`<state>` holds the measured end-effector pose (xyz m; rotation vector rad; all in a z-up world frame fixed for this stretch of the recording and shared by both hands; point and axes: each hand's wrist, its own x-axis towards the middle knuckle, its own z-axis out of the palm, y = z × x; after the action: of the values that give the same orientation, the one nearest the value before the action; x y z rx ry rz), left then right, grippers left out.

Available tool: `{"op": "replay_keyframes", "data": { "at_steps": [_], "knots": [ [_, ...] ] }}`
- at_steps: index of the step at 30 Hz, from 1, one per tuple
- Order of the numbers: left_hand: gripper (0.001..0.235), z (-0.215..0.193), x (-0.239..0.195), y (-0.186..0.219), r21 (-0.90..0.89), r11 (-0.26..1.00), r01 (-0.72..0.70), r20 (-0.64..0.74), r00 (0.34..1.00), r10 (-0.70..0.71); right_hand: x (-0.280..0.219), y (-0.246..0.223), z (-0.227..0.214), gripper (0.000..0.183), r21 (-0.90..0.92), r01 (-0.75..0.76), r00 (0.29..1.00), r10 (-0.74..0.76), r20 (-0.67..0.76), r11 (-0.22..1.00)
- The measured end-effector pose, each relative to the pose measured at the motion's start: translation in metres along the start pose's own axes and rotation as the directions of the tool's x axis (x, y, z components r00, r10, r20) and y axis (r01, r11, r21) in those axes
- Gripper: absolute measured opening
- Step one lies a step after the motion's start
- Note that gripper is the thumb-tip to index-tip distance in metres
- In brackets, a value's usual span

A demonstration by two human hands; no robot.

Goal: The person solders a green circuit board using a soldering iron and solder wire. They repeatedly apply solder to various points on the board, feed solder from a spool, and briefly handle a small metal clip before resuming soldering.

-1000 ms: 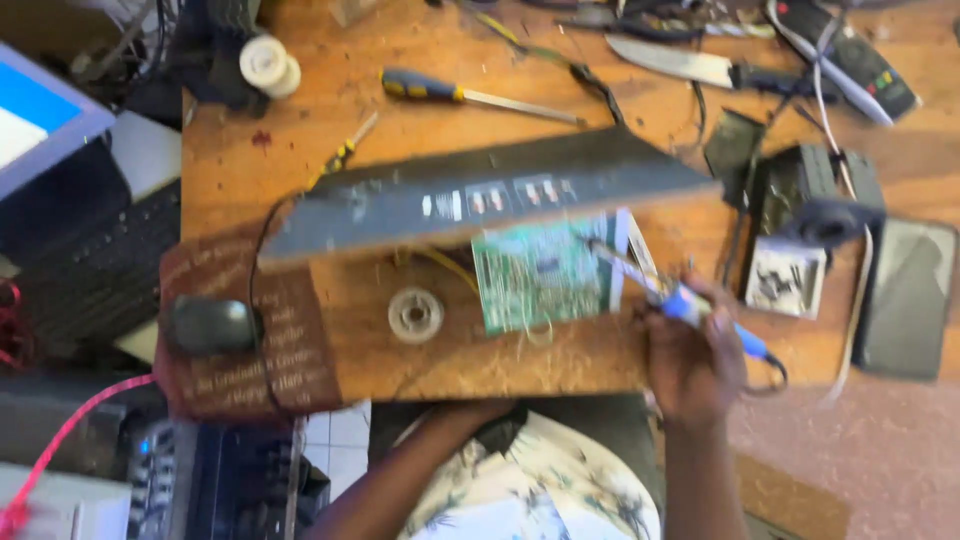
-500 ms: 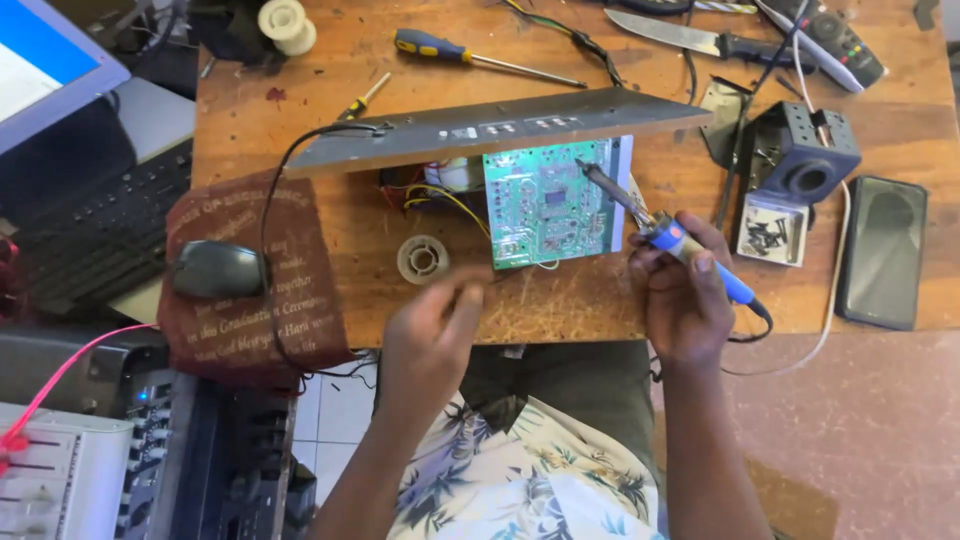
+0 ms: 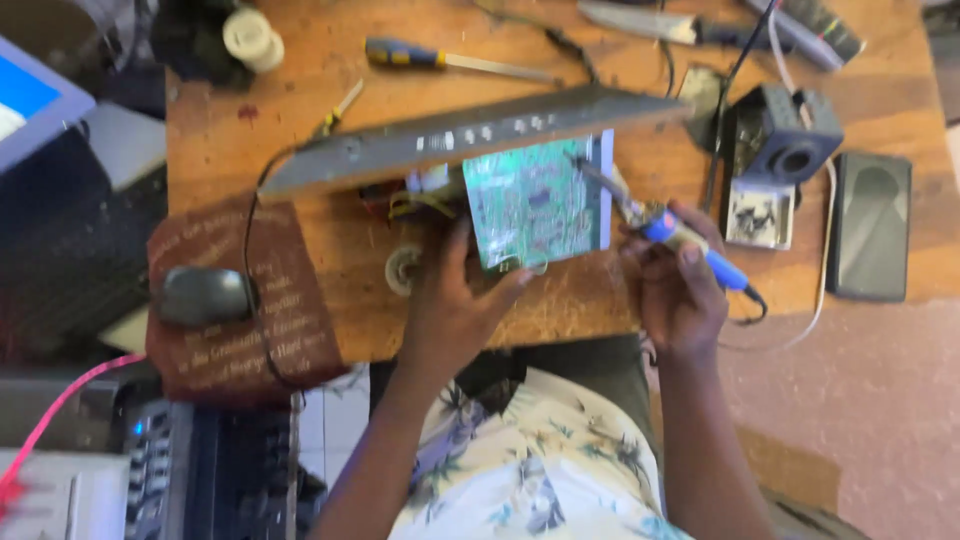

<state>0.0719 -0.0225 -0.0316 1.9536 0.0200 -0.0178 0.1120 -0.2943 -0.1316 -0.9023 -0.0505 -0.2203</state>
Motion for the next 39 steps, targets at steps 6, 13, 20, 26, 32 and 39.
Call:
{"op": "replay_keyframes", "data": {
  "at_steps": [6,13,20,26,32,39],
  "knots": [
    [0.094,0.024,-0.005,-0.027,-0.256,0.963,0.087,0.023,0.996,-0.084,-0.005,-0.003,0.01,0.051,-0.075,0.013,1.0,-0.011,0.026,0.997],
    [0.094,0.034,-0.009,-0.034,-0.274,0.959,0.068,-0.075,0.993,-0.092,-0.004,-0.002,0.007,0.052,0.011,-0.012,1.0,0.012,-0.003,1.0],
    [0.069,-0.01,-0.03,-0.006,-0.135,0.991,-0.009,-0.12,0.993,-0.007,-0.009,-0.009,0.012,0.049,0.055,-0.063,0.998,0.064,-0.004,0.996],
    [0.04,-0.043,-0.016,-0.047,0.633,0.755,-0.173,-0.246,0.879,0.408,-0.012,-0.026,0.033,0.053,0.101,-0.169,0.982,0.176,-0.066,0.98],
    [0.05,-0.05,-0.022,-0.052,0.607,0.783,-0.137,-0.249,0.903,0.351,-0.012,-0.025,0.034,0.054,0.028,-0.131,0.989,0.133,-0.066,0.991],
    [0.018,-0.057,-0.018,0.035,-0.083,0.963,-0.257,-0.142,0.959,0.244,-0.011,-0.024,0.034,0.049,-0.038,-0.054,0.998,0.055,0.023,0.998]
  ]
}}
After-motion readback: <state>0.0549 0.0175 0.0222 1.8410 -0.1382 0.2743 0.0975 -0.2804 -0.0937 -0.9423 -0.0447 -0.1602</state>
